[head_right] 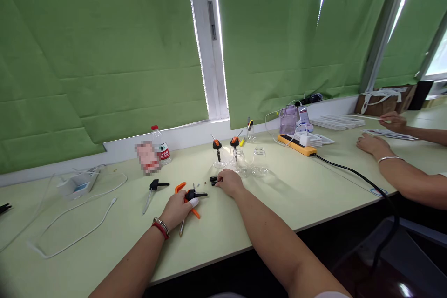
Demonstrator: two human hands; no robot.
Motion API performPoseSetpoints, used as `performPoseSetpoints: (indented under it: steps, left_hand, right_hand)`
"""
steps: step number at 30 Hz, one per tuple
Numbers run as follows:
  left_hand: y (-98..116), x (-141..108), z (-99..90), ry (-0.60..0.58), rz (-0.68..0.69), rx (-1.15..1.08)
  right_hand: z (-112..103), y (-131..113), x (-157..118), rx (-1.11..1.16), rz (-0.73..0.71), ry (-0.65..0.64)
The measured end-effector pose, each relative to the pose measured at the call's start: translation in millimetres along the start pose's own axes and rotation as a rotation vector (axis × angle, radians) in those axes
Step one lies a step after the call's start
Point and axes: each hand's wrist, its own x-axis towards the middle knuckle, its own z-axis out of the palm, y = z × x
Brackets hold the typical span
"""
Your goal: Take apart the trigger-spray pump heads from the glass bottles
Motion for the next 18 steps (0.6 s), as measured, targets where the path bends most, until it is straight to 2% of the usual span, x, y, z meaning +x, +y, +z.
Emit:
performPoseSetpoints:
  steps: [5, 11, 18]
  left_hand:
    - [-1.0, 0.6, 0.3, -0.001, 0.005, 0.007]
    - [-2.5, 1.5, 1.4, 0.002, 0.000, 0.001]
    - [-2.9, 1.6, 2.1, 0.012, 0.004, -0.010]
  right_hand:
    - [-1.7, 1.8, 1.1, 0.001, 0.002, 0.016]
    - [-2.3, -2.3, 1.2, -0.009, -0.083, 0.057]
    - [2.6, -4.5, 3.7, -0.028, -0.152, 0.041]
